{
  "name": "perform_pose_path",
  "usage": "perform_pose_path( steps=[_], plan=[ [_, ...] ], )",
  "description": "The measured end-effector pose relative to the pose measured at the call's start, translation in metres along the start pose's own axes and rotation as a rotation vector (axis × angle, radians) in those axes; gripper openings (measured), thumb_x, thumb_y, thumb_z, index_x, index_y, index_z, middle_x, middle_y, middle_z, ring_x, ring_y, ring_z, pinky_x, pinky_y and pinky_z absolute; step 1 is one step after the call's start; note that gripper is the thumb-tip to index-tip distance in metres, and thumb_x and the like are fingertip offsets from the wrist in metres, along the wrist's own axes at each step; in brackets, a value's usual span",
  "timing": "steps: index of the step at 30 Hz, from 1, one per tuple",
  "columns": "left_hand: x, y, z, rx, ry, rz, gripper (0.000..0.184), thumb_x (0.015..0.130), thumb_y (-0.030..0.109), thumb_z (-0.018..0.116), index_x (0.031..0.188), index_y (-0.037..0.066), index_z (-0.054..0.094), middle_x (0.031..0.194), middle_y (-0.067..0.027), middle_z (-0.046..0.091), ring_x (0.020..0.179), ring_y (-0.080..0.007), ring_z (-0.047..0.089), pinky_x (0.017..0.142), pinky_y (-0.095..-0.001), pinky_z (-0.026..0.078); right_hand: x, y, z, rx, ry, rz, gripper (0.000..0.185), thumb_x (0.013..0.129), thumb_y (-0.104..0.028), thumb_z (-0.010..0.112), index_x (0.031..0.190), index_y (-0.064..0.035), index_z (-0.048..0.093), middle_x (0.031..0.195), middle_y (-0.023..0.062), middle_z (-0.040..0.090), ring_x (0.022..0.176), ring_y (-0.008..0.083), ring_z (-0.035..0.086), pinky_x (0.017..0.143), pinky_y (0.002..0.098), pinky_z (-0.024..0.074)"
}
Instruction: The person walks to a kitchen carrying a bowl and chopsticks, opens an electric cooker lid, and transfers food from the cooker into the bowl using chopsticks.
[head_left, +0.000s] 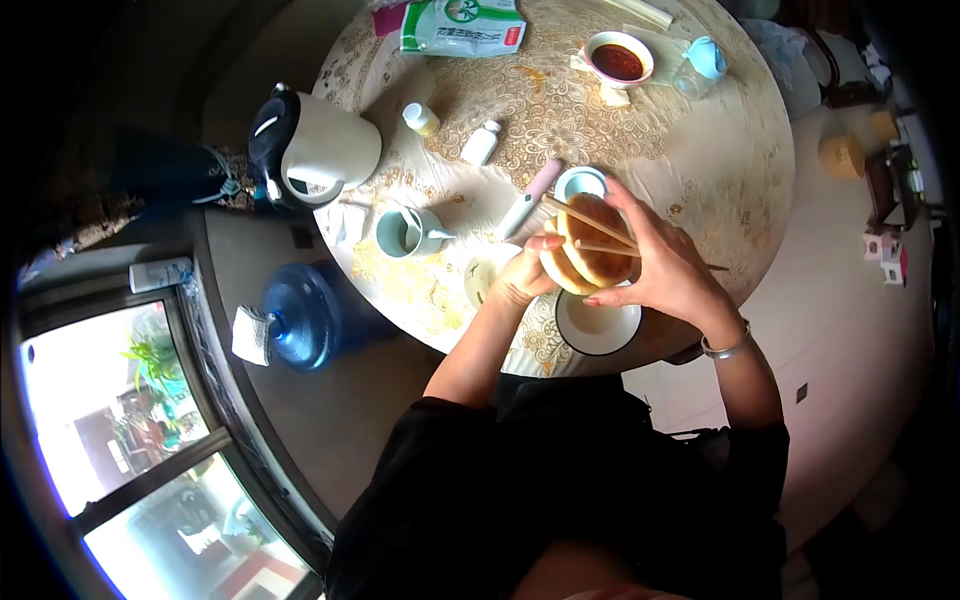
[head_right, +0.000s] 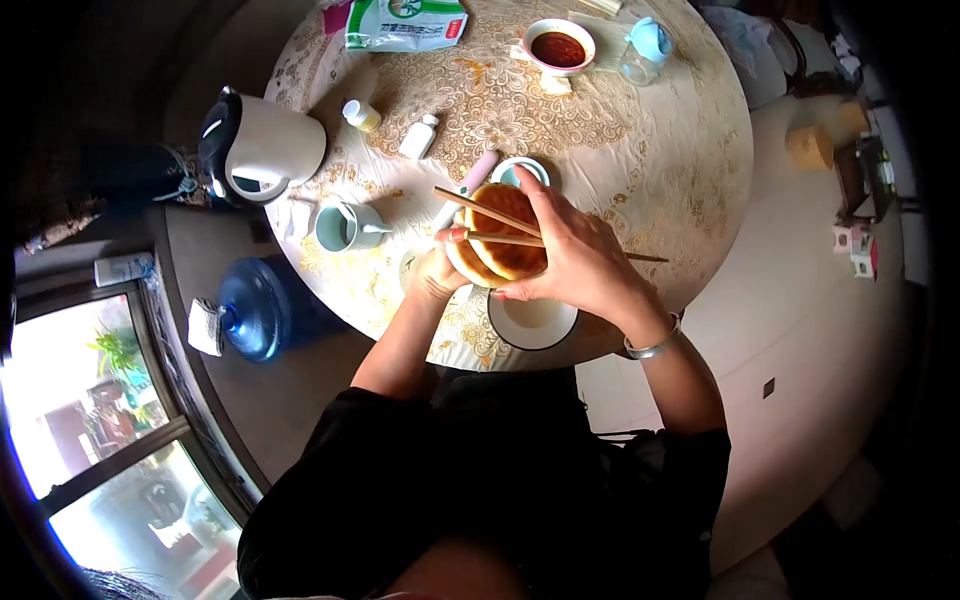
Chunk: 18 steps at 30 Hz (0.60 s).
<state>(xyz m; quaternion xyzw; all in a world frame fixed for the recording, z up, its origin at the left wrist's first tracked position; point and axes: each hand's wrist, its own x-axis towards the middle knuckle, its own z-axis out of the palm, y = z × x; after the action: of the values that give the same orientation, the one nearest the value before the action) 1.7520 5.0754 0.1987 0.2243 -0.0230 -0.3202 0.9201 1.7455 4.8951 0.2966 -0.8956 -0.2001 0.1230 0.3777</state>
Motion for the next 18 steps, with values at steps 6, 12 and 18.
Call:
perform_pose_path(
  steps=[6, 12, 18],
  plan=[
    [-0.022, 0.013, -0.006, 0.013, -0.048, -0.012, 0.061, 0.08, 0.023, 0.059, 0.13, 0.001, 0.033, 0.123, -0.0138, 0.047, 0.111, -0.0262, 0.049, 0.096, -0.0388, 0.04, 0.019, -0.002, 0.011, 0.149, -0.109, -0.039, 0.109, 0.052, -0.026, 0.084, 0.138, -0.0067, 0.019, 0.124, 0.0202, 0.046, 0.114, 0.0334, 0.048, 0.094, 0.039, 0.0393],
    [-0.042, 0.025, -0.012, -0.155, 0.02, -0.066, 0.064, 0.082, 0.023, 0.059, 0.133, 0.0, 0.027, 0.124, -0.0154, 0.046, 0.113, -0.0266, 0.047, 0.099, -0.0404, 0.036, 0.043, -0.005, -0.001, 0.763, -0.266, 0.119, 0.109, 0.052, -0.025, 0.082, 0.139, -0.0061, 0.02, 0.125, 0.0104, 0.045, 0.114, 0.0198, 0.047, 0.094, 0.0307, 0.039],
    [-0.062, 0.049, -0.003, -0.13, -0.017, 0.057, 0.084, 0.072, 0.042, 0.064, 0.133, -0.004, 0.028, 0.126, -0.0225, 0.043, 0.115, -0.0315, 0.046, 0.1, -0.0427, 0.036, 0.05, 0.031, -0.014, 1.435, -0.106, 0.078, 0.109, 0.058, -0.065, 0.069, 0.137, -0.0028, 0.026, 0.136, 0.0142, 0.036, 0.124, 0.0274, 0.039, 0.102, 0.0438, 0.0332]
  ],
)
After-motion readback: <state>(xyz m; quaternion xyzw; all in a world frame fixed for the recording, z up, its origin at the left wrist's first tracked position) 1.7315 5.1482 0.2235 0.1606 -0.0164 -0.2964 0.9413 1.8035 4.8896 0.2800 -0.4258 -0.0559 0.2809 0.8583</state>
